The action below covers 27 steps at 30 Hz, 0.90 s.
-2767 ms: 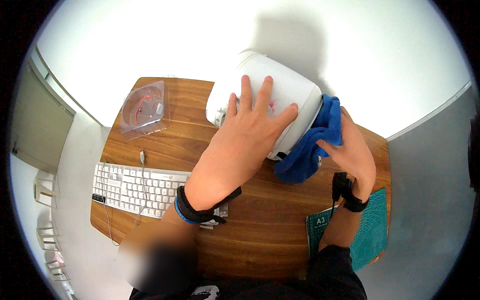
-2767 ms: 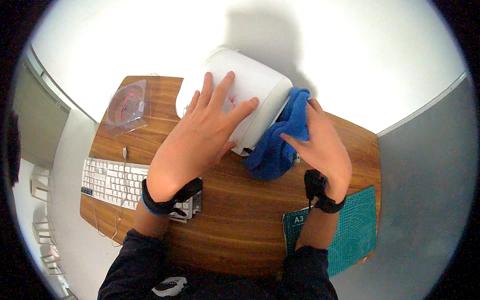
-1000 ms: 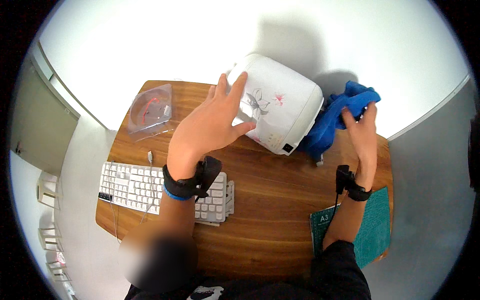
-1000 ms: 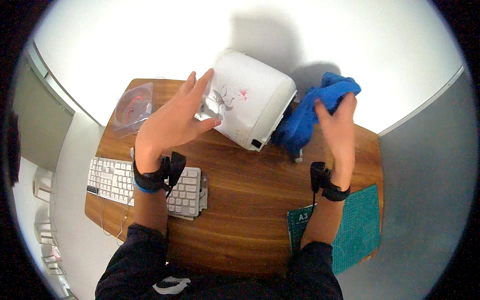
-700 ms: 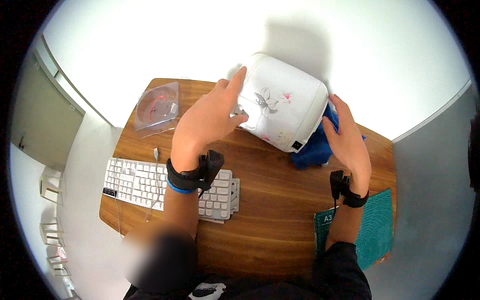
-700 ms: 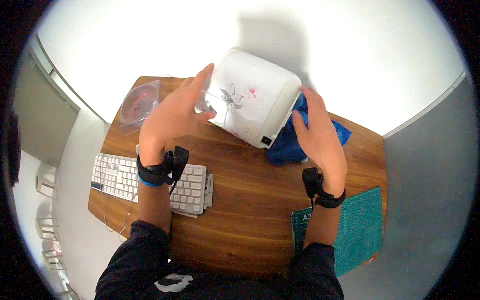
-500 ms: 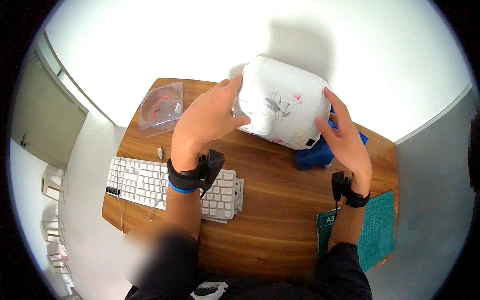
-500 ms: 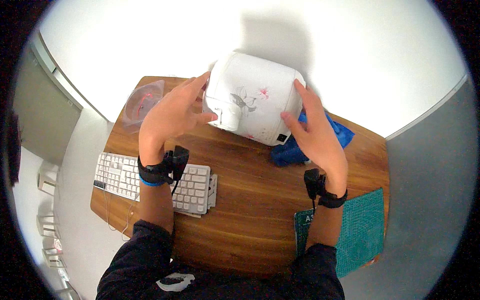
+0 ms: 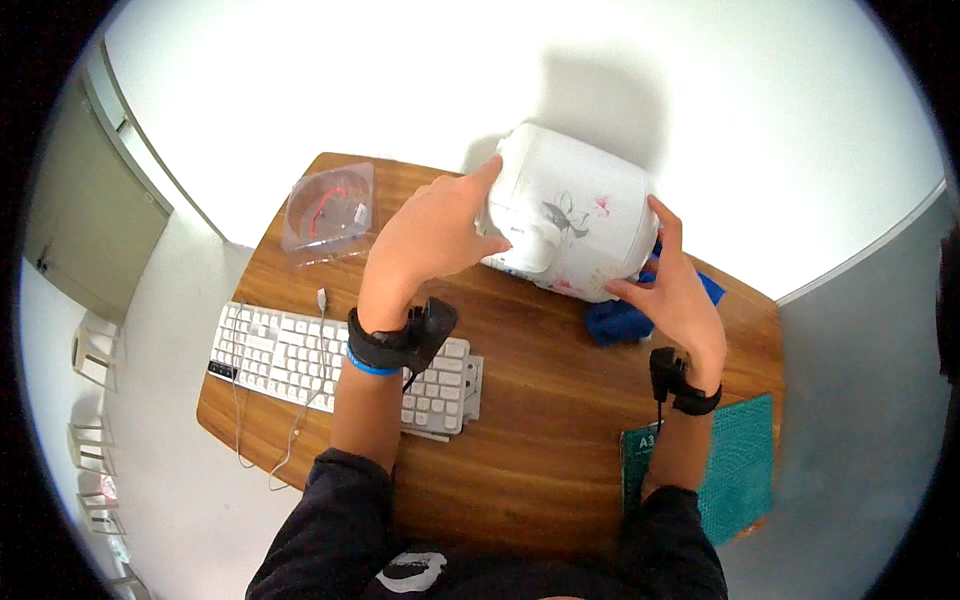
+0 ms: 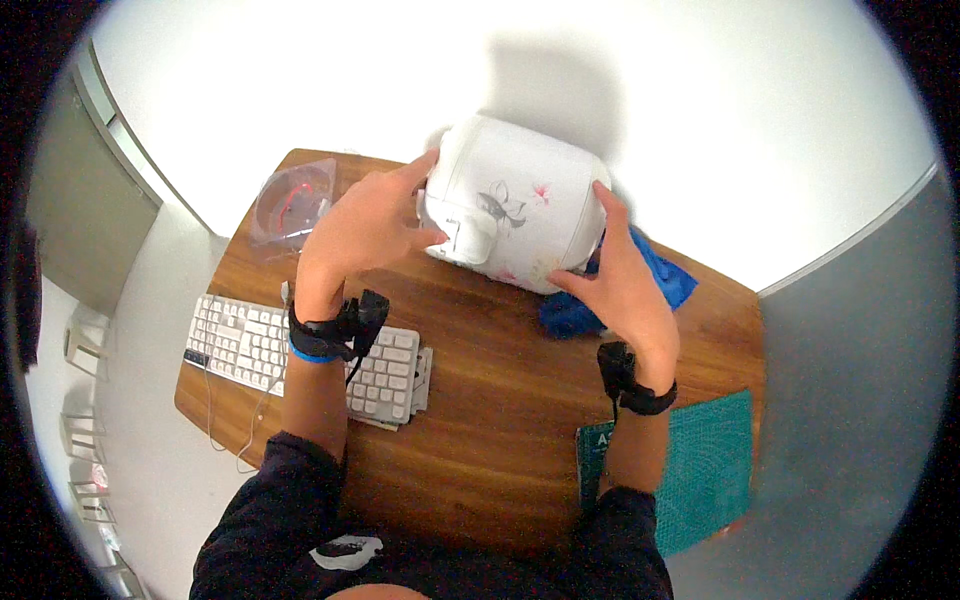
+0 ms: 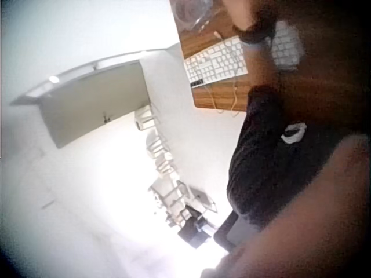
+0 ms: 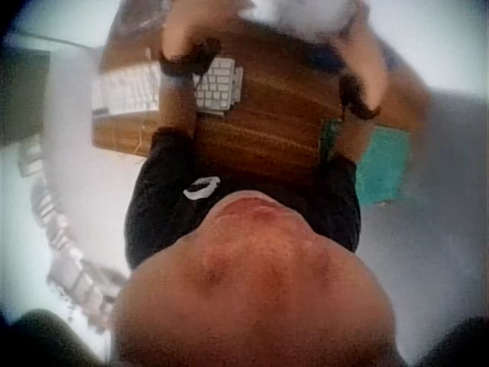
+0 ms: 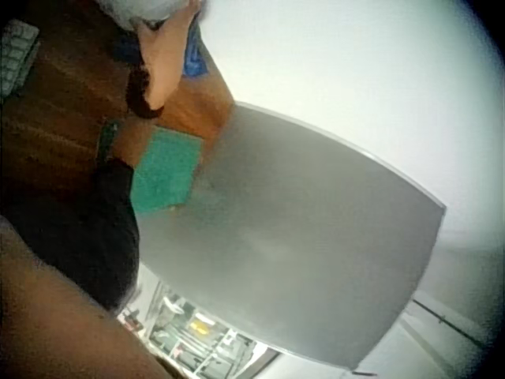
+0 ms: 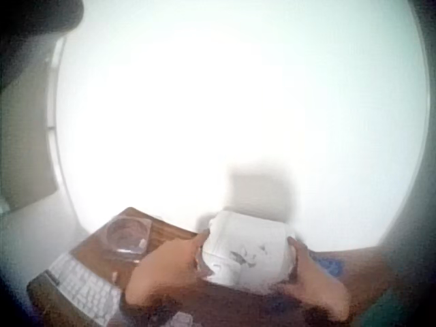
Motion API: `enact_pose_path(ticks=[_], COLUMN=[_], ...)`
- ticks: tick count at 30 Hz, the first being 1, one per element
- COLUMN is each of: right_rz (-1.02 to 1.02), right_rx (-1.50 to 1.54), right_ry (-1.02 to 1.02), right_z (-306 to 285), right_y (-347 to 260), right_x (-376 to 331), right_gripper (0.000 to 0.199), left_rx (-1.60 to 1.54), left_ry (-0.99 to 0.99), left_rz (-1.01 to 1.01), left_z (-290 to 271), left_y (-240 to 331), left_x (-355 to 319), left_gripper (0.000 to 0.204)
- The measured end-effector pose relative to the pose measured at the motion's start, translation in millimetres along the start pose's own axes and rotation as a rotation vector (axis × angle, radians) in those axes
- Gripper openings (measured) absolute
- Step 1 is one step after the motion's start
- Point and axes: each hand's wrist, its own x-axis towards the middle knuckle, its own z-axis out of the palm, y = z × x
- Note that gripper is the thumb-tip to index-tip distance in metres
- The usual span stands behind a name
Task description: The person wipes the interior and exterior of a white rice cooker with a blue cloth, then uses a screwdriver to remove the bottom cover, exposing the internal wiring and components.
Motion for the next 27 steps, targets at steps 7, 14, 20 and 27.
enact_pose_path(ticks=[7, 14, 20, 27], right_rz=[-0.052, -0.056, -0.080, -0.113], right_rx=[0.015, -0.003, 0.048, 0.002], right_ry=[0.024, -0.031, -0.065, -0.036], right_z=[-2, -4, -5, 1], right_y=[6, 11, 22, 26], right_x=[4, 8, 11, 11], right_gripper=[0.124, 0.128, 0.130, 0.125], left_rx=[-0.109, -0.095, -0.077, -0.008], left_ry=[0.158, 0.023, 0.027, -0.040], left_rz=[0.003, 0.066, 0.133, 0.040], left_z=[-3, 6, 23, 24], left_y=[7, -7, -16, 2], left_x=[2, 1, 9, 9], left_gripper=[0.078, 0.088, 0.110, 0.110])
